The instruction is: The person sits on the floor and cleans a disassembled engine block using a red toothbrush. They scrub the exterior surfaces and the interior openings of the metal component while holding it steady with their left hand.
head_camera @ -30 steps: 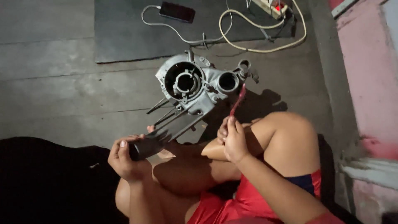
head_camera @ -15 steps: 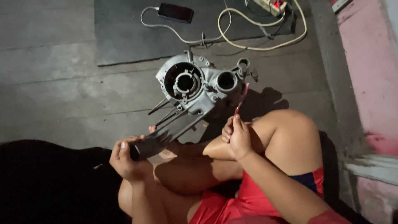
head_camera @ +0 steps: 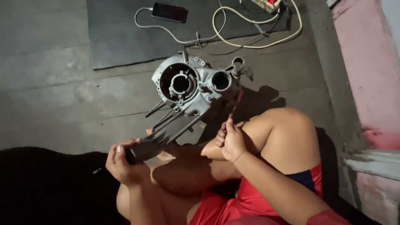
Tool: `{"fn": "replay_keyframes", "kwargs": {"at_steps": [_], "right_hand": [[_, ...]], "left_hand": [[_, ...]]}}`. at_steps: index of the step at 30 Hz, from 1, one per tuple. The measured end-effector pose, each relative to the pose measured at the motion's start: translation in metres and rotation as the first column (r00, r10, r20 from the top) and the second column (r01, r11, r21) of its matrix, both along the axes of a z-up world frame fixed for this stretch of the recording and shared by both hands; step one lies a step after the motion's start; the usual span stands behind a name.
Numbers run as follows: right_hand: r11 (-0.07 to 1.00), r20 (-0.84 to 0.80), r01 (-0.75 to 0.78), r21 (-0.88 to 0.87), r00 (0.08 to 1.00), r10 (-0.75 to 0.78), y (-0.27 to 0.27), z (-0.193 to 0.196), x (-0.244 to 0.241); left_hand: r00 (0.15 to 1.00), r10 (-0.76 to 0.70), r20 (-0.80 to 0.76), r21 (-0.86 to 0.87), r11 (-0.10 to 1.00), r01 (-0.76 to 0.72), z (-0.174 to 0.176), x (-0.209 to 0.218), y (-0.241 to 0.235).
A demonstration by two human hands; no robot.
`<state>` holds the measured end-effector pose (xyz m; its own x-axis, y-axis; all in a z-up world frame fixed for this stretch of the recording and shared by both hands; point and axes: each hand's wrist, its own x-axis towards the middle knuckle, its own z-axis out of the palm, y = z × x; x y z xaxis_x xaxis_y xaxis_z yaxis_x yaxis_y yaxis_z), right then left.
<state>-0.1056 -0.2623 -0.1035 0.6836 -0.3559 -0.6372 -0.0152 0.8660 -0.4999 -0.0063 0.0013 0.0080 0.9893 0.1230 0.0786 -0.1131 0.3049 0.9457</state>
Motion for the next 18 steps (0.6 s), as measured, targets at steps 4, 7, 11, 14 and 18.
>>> {"fn": "replay_keyframes", "kwargs": {"at_steps": [4, 7, 11, 14, 18], "right_hand": [[0.998, 0.031, 0.031, 0.048, 0.999, -0.032, 0.011, 0.021, 0.001], [0.999, 0.082, 0.032, 0.014, 0.996, -0.033, 0.012, 0.022, 0.001], [0.998, 0.05, 0.003, -0.067, 0.999, 0.001, 0.014, 0.027, 0.007], [0.958, 0.117, 0.018, -0.286, 0.993, 0.016, 0.011, -0.006, 0.0], [0.96, 0.038, 0.005, -0.279, 0.999, 0.005, 0.008, 0.027, 0.005]], "left_hand": [[1.0, -0.017, 0.016, 0.009, 1.0, 0.017, 0.0, -0.003, 0.0], [1.0, 0.001, 0.015, -0.045, 0.999, 0.0, 0.001, -0.002, -0.001], [1.0, 0.005, 0.006, 0.013, 1.0, -0.005, 0.002, 0.0, -0.001], [1.0, -0.012, 0.013, 0.025, 1.0, 0.011, -0.005, -0.003, 0.003], [1.0, -0.02, 0.012, -0.045, 0.999, 0.021, -0.01, 0.001, 0.003]]}}
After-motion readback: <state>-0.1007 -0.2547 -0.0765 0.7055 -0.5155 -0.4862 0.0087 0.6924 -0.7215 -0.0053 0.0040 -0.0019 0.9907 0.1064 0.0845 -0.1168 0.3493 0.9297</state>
